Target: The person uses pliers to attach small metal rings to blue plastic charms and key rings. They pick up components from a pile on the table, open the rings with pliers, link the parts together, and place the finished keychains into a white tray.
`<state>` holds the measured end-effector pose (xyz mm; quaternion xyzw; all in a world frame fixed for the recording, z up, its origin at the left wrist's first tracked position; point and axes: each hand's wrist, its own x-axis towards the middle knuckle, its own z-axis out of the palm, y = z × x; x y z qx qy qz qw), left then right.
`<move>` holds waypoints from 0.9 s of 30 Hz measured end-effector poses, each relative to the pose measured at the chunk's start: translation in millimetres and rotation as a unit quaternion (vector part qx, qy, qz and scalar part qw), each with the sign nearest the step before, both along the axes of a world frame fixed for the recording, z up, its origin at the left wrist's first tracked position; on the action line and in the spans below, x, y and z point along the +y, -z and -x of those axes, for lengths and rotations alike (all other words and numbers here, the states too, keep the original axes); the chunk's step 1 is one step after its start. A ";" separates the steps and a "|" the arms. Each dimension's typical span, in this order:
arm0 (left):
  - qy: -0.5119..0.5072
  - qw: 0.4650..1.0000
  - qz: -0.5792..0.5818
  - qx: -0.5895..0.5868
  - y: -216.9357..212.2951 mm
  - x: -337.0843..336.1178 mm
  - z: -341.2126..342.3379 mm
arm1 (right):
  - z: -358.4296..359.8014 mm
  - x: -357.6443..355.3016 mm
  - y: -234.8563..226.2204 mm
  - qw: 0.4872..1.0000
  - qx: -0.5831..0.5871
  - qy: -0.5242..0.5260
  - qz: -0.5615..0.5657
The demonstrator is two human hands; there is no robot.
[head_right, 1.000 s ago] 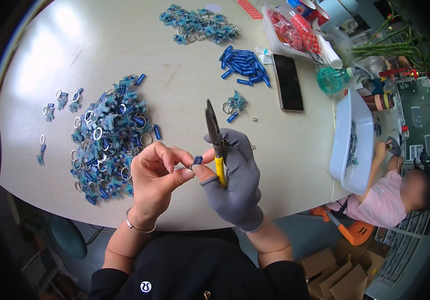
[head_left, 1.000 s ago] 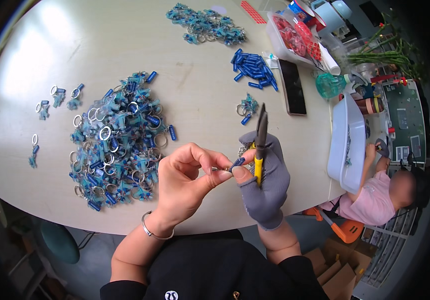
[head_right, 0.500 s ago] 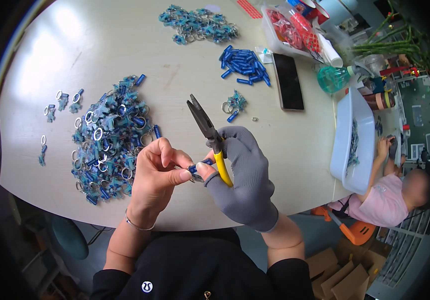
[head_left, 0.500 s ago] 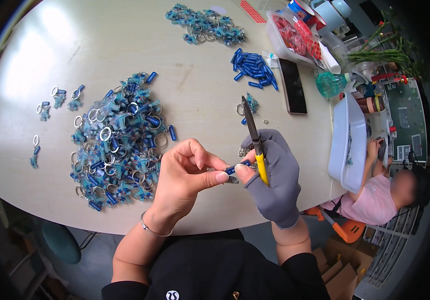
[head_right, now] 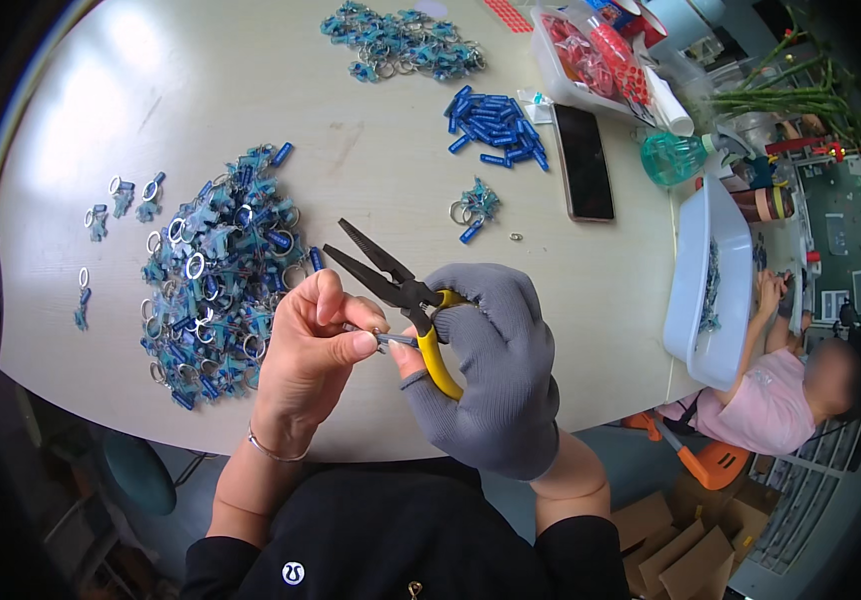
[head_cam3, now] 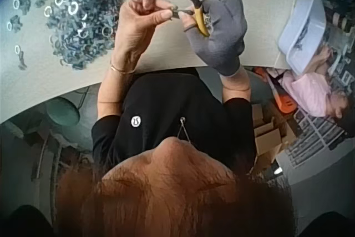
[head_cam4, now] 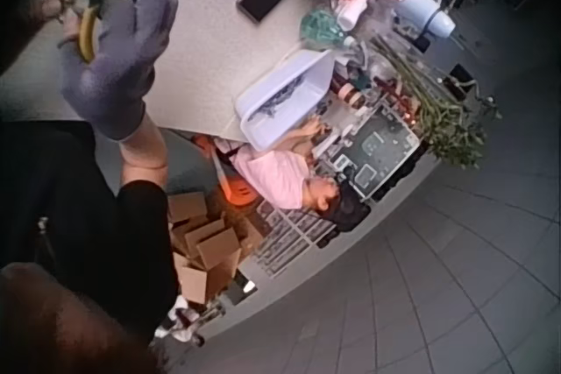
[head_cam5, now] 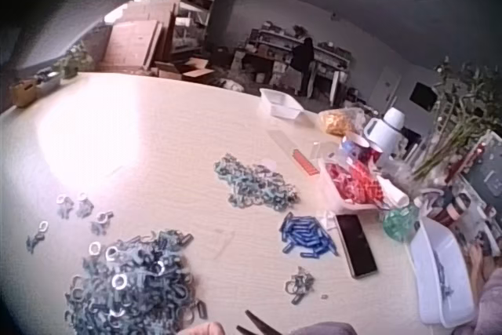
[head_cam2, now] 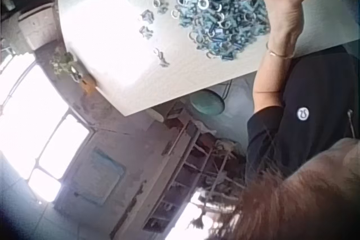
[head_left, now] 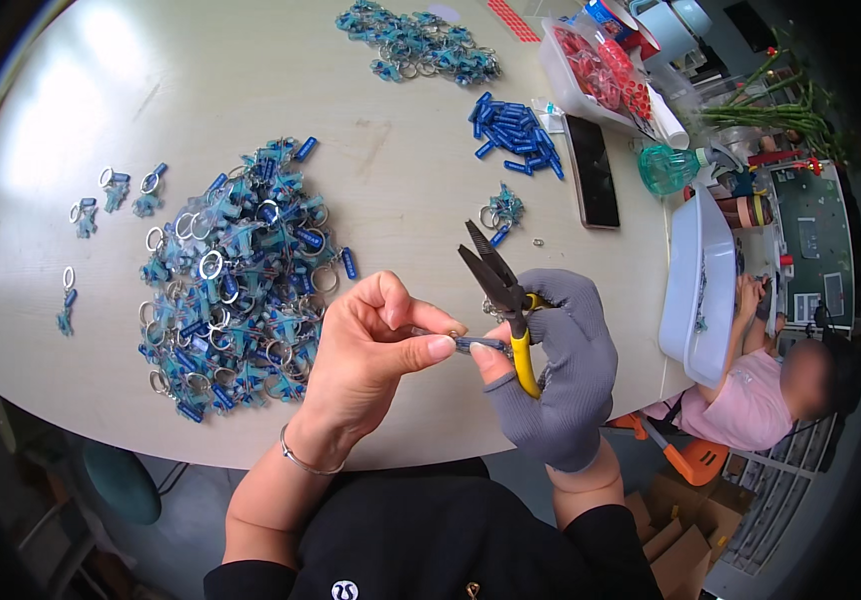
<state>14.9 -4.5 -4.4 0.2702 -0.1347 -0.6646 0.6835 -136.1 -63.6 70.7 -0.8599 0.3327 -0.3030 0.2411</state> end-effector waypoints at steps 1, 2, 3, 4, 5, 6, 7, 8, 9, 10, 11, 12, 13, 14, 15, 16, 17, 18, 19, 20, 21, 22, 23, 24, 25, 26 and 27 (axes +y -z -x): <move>-0.001 1.000 0.002 -0.005 -0.5 0.2 -0.1 | 0.2 -0.1 -0.1 1.000 -0.004 0.002 0.000; -0.007 1.000 0.004 -0.020 -2.9 0.5 -0.1 | 0.4 0.0 0.0 1.000 -0.009 0.003 0.000; -0.014 0.999 0.005 -0.034 -6.4 0.8 0.0 | 0.3 0.5 0.2 1.000 -0.007 0.009 -0.009; -0.021 0.999 0.006 -0.049 -8.6 1.0 0.4 | 0.2 1.3 0.0 1.000 -0.005 0.014 -0.017; -0.024 0.998 0.014 -0.056 -8.3 0.9 1.0 | 0.2 2.0 -0.1 0.999 -0.004 0.020 -0.026; -0.026 0.997 0.022 -0.064 -7.7 0.8 1.5 | 0.9 2.0 0.3 1.000 -0.003 0.015 -0.010; -0.030 0.996 0.030 -0.072 -7.4 0.8 2.0 | 2.0 1.3 1.4 1.000 -0.003 0.010 0.007; -0.041 0.995 0.035 -0.084 -7.7 1.2 2.7 | 2.8 0.6 2.0 1.000 -0.003 0.005 0.023; -0.051 0.993 0.040 -0.096 -8.2 1.8 3.5 | 2.4 -0.4 1.4 0.998 0.010 -0.007 0.054; -0.060 0.991 0.045 -0.108 -8.9 2.0 4.4 | 2.0 -1.8 -0.3 0.996 0.022 -0.017 0.085; -0.065 0.990 0.049 -0.111 -9.4 2.1 5.1 | 1.8 -3.0 -1.3 0.992 0.035 -0.027 0.116; -0.070 0.990 0.053 -0.114 -9.9 2.1 5.6 | 2.0 -4.2 -1.2 0.992 0.032 -0.027 0.118; -0.075 0.989 0.057 -0.117 -9.9 1.6 6.3 | 2.4 -5.6 -0.6 0.992 0.030 -0.026 0.119; -0.079 0.987 0.063 -0.126 -9.4 1.1 7.3 | 3.1 -6.5 -0.1 0.992 0.028 -0.026 0.121; -0.082 0.985 0.069 -0.135 -8.2 0.4 8.5 | 4.5 -6.7 -0.1 0.996 0.018 -0.020 0.087; -0.088 0.983 0.075 -0.146 -7.7 1.5 9.1 | 5.5 -5.8 0.4 0.998 0.006 -0.017 0.053; -0.091 0.982 0.063 -0.150 -8.9 2.4 9.5 | 5.7 -5.1 1.0 1.000 -0.005 -0.014 0.019; -0.094 0.982 0.052 -0.154 -11.0 3.3 9.8 | 4.9 -5.1 2.0 1.000 -0.010 -0.011 0.003; -0.093 0.982 0.040 -0.156 -12.3 2.8 10.3 | 4.5 -6.3 2.3 1.000 -0.014 -0.005 -0.014; -0.086 0.984 0.050 -0.151 -10.6 2.5 9.9 | 4.0 -7.2 2.2 0.999 -0.017 0.002 -0.030; -0.079 0.984 0.060 -0.145 -7.3 2.1 8.9 | 3.3 -7.3 1.6 0.999 -0.023 0.006 -0.048; -0.073 0.985 0.070 -0.140 -4.9 2.1 8.0 | 1.6 -7.1 1.3 0.997 -0.029 0.008 -0.067; -0.069 0.986 0.068 -0.132 -4.2 2.1 7.9 | 0.6 -7.1 1.2 0.996 -0.035 0.011 -0.086; -0.065 0.988 0.066 -0.125 -3.7 2.1 7.9 | 0.3 -7.2 1.4 0.995 -0.035 0.009 -0.095; -0.062 0.989 0.065 -0.116 -3.3 2.1 8.1 | 0.4 -7.4 1.9 0.994 -0.034 0.008 -0.105; -0.064 0.990 0.063 -0.111 -3.7 2.0 8.3 | 0.4 -7.7 2.3 0.993 -0.033 0.007 -0.115; -0.066 0.990 0.062 -0.105 -4.6 1.9 8.5 | 0.9 -8.2 1.3 0.990 -0.034 0.006 -0.139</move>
